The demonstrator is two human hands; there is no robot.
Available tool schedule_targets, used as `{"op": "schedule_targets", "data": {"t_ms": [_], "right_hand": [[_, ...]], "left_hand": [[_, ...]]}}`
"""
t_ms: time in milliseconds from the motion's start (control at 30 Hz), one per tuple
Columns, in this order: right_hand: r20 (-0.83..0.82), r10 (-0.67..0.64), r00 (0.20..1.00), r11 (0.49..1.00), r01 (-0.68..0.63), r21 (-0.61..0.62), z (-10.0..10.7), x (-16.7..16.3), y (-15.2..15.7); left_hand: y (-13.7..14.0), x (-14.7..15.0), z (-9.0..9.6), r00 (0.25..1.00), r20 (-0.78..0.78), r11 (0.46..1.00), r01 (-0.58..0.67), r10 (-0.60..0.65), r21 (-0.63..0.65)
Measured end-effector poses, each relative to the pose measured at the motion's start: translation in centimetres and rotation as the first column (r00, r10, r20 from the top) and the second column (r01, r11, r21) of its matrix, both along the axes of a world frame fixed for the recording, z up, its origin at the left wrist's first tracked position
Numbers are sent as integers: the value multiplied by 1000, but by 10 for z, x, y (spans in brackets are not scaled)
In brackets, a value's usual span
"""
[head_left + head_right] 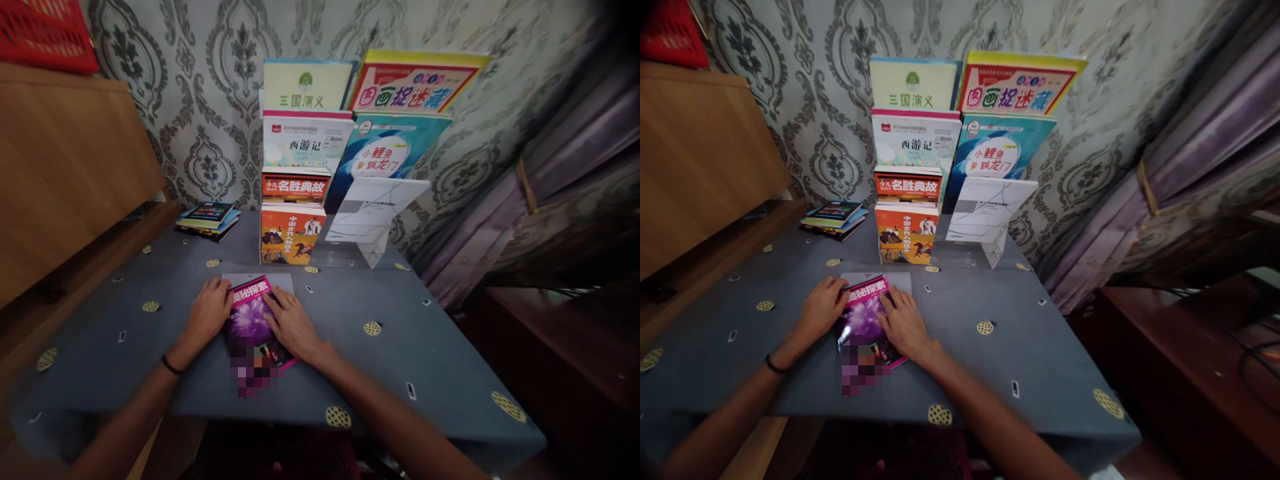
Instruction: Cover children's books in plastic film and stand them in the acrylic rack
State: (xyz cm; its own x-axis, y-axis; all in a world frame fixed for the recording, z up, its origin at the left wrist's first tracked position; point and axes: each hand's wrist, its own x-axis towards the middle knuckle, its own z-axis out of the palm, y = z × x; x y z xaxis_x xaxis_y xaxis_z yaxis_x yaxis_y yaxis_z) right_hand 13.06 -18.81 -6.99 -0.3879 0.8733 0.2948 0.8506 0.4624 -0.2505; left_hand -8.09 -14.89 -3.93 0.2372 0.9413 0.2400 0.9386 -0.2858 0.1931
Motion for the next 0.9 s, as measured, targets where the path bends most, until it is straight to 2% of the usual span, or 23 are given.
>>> {"op": "schedule_targets", "data": {"t_ms": [67,100,200,267,300,333,400,500,600,700,767,800,833,867,900], "right_hand": [[-6,3,1000,1000,-3,21,-4,1,0],[-13,3,1000,1000,-3,29,-6,1,-1],[-37,4,999,999,-2,43,-10,2,-1],[-51,3,999,999,-1,40,-11,2,0],[-57,2,998,999,0,34,-12,2,1],[-62,1,998,1000,1,28,-12,2,1],[-68,2,998,1000,-1,20,-13,2,2],[-70,9,997,1000,-7,30,-15,2,2],[-81,4,997,999,-1,47,-17,2,2],[-94,0,996,999,5,53,-17,3,0],[-105,3,994,999,2,50,-17,5,0],[-117,6,993,999,-1,49,-17,5,-1],[-133,11,991,999,-4,49,-18,6,-1],[-154,15,988,999,-7,52,-18,7,-1],[-178,18,984,998,-8,55,-19,7,0]], "left_hand": [[8,-11,-7,966,258,1000,-15,17,-10],[11,-17,-11,918,394,999,-34,44,-31],[19,-32,-19,670,718,981,-86,187,-175],[20,-37,-22,512,817,960,-58,264,-274],[20,-39,-22,470,836,952,-26,282,-306],[19,-40,-22,457,842,945,7,287,-326],[18,-40,-19,495,827,940,56,267,-337],[18,-37,-12,654,729,948,59,201,-314],[16,-31,-7,836,536,970,20,118,-244],[10,-24,-2,916,396,991,-3,55,-131],[7,-20,2,903,430,1000,-14,23,-22],[5,-19,4,870,493,999,-28,12,25],[4,-17,5,811,584,998,-47,8,52],[4,-15,7,720,694,997,-65,14,48],[3,-13,8,597,801,997,-73,34,11]]}}
